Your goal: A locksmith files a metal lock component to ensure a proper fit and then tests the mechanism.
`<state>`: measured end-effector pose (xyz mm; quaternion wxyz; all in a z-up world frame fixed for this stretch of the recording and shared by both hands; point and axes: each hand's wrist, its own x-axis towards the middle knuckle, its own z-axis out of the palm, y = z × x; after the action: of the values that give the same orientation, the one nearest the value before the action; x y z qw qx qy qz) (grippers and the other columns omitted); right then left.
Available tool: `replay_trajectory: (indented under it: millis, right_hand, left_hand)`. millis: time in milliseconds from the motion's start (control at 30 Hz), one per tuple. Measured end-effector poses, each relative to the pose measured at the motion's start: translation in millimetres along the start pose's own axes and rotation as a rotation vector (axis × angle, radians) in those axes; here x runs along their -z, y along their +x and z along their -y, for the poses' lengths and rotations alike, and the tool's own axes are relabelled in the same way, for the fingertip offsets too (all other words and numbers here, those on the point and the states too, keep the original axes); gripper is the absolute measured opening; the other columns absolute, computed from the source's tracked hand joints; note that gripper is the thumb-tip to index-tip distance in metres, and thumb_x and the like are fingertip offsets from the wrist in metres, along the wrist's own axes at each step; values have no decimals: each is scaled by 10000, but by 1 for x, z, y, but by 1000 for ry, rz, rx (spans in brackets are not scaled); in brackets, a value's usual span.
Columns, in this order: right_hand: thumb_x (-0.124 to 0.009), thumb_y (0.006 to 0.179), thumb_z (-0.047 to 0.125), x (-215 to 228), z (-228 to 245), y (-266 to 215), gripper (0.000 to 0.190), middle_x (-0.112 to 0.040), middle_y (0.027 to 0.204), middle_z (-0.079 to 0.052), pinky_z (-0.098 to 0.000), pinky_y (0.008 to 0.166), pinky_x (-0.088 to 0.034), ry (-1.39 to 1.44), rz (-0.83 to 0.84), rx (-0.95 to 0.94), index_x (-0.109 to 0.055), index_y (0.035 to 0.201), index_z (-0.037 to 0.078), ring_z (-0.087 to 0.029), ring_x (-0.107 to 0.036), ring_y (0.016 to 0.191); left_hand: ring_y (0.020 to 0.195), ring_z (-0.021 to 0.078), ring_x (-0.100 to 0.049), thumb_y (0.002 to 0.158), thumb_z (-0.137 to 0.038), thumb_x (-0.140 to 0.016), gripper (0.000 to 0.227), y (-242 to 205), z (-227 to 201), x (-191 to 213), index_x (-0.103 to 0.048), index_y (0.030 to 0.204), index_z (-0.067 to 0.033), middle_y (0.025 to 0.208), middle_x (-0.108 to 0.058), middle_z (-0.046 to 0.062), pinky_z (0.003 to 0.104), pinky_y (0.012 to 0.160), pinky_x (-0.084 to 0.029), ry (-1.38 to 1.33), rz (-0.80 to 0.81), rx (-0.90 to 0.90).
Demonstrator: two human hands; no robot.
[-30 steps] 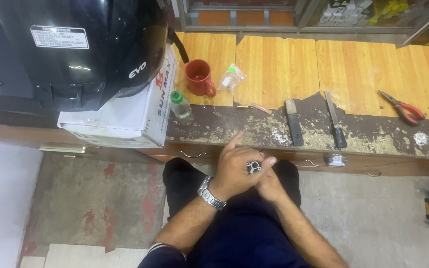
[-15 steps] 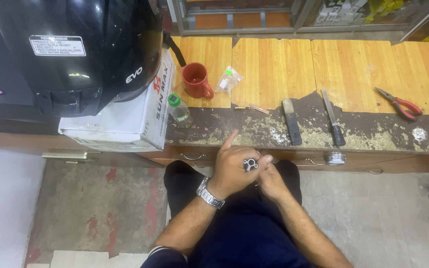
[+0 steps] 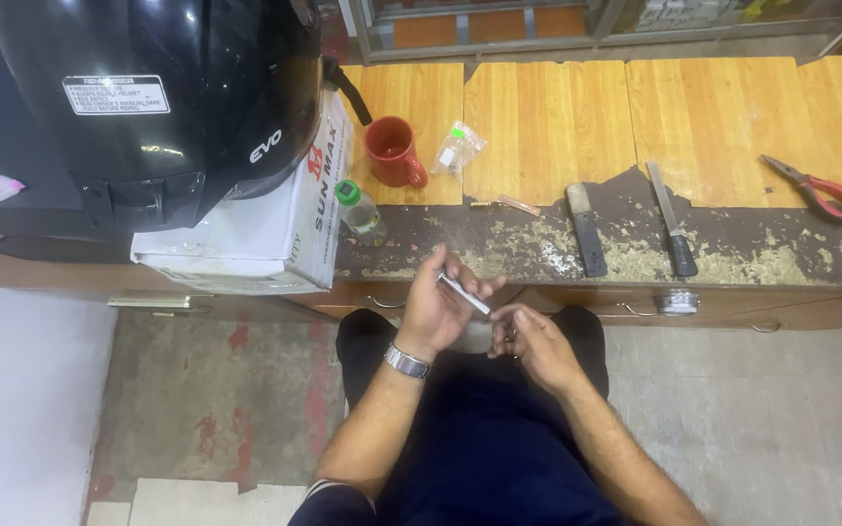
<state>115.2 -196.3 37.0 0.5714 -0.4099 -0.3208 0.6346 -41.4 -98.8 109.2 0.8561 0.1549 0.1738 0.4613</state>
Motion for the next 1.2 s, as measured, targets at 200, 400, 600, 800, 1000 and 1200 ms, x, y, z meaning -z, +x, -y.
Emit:
replay_trajectory:
  millis: [200,400,600,800,1000,1200]
  right_hand:
    - [-450,1055,461,0,3,-1,519,-615,720,-125,-366,648,-619,-1,76,-19,-682,1146,5,-221,-680,687]
    - [-432,1059,455,1,4,-1,537,-609,711,-132,-387,665,-614,-34,102,-11,-691,1157,-5,-223,-662,697]
    - [-462,1052,309,1,25,2,412,-644,676,-157,-388,586,-610,-331,240,77,-693,1125,-26,-235,-683,642]
    - [-430,1081,279,8,-1,-5,419,-369,593,9,-297,410,-493,-30,264,-270,-653,1233,-41,-106,-362,503]
    - [-405,1120,281,3,26,-15,362,-344,523,36,-308,333,-472,-70,329,-496,-496,849,59,-100,-385,401]
    - [-430,1099,365,-17,71,-25,342,-383,633,-92,-284,415,-488,7,497,-850,-510,1166,39,-165,-412,513]
  left_hand:
    - [768,318,-773,1073,-453,-498,439,0,6,3,-526,753,-153,648,-696,160,555,1004,-560,-92,-52,65]
    - [763,302,-779,1092,-458,-450,463,-3,3,-3,-534,745,-165,646,-703,142,509,884,-623,-132,-11,100]
    - [955,310,-749,1052,-384,-507,400,-4,17,21,-574,784,-95,857,-752,213,417,831,-599,551,72,-99]
    - [890,242,-654,993,-406,-515,408,-35,11,-1,-718,1115,-72,979,-711,164,347,786,-541,1117,225,-178]
    - [860,300,-715,897,-512,-714,417,-44,-23,-13,-693,959,-100,838,-730,111,418,875,-547,1663,409,-570]
    - [524,181,-529,1057,-367,-496,393,-48,-29,-29,-618,781,-115,613,-528,-2,330,537,-424,1664,818,-957]
